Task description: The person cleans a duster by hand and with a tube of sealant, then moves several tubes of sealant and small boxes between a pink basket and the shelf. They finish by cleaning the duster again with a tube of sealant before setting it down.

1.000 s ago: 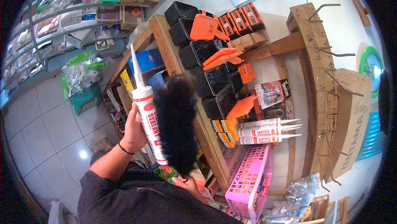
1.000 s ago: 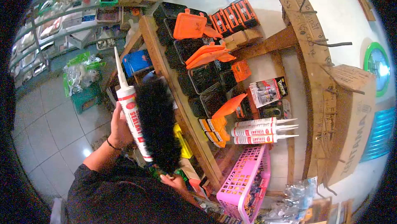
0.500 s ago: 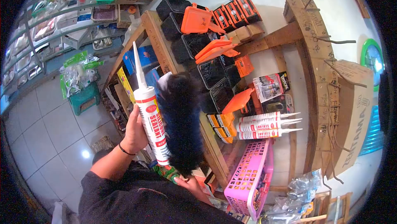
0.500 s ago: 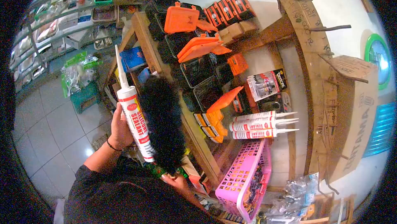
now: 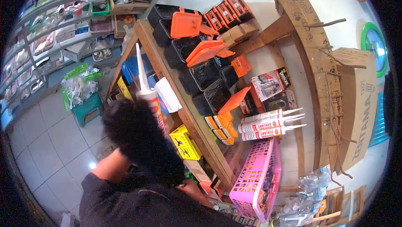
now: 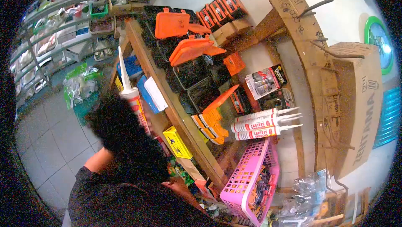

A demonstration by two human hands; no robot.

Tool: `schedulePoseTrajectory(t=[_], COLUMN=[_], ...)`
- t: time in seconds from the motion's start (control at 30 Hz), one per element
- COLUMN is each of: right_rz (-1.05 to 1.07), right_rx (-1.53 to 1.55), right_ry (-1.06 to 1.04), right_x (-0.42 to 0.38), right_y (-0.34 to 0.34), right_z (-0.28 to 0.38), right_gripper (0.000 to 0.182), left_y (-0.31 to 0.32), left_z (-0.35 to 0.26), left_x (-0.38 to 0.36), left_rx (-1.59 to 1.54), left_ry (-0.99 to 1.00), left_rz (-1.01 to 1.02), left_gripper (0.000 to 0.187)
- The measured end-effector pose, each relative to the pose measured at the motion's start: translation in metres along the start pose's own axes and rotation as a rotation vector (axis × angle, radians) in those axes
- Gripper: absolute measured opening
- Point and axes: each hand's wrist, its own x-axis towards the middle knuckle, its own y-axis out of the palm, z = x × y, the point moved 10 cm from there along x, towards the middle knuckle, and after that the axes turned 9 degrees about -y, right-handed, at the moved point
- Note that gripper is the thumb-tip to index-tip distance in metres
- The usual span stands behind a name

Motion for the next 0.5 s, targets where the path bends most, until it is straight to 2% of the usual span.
schedulePoseTrajectory(t=[0.07, 0.1, 0.13, 0.17, 0.2, 0.27, 0.33, 0.4, 0.47, 0.5], right_rz=[-0.039, -0.039, -0.13, -0.222, -0.225, -0.223, -0.21, -0.042, -0.079, -0.138], right_rx=[-0.013, -0.009, 0.227, 0.463, 0.468, 0.511, 0.382, 0.072, 0.133, 0.334], right_ry=[-0.123, -0.122, -0.069, -0.018, -0.022, -0.162, -0.081, -0.006, -0.034, -0.075], right_x=[0.002, -0.002, -0.006, -0.009, -0.007, -0.004, -0.003, 0.001, 0.005, 0.002], right_y=[0.005, 0.006, -0.001, -0.007, -0.01, -0.017, -0.006, 0.008, 0.019, 0.013], right_z=[0.0, 0.005, 0.007, 0.008, 0.014, 0.033, 0.014, -0.002, -0.02, -0.01], right_gripper=[0.04, 0.04, 0.039, 0.037, 0.037, 0.044, 0.045, 0.044, 0.044, 0.043], left_y=[0.022, 0.015, 0.009, 0.015, 0.023, 0.014, 0.019, 0.031, 0.007, 0.011], left_z=[-0.001, -0.023, -0.038, -0.041, -0.055, -0.028, -0.004, 0.016, -0.032, -0.038], left_x=[-0.014, -0.011, -0.012, -0.01, -0.008, -0.007, -0.004, -0.004, -0.015, -0.012], left_rx=[-0.776, -0.916, -1.043, -0.947, -1.198, -1.188, -1.221, -1.278, -1.092, -1.141], left_ry=[-0.261, -0.298, -0.327, -0.253, -0.036, -0.07, -0.088, -0.115, -0.259, -0.163], left_rz=[0.293, 0.048, -0.2, 0.135, 0.58, 0.569, 0.636, 0.783, 0.025, 0.26], left_gripper=[0.039, 0.043, 0.048, 0.053, 0.061, 0.059, 0.056, 0.051, 0.045, 0.048])
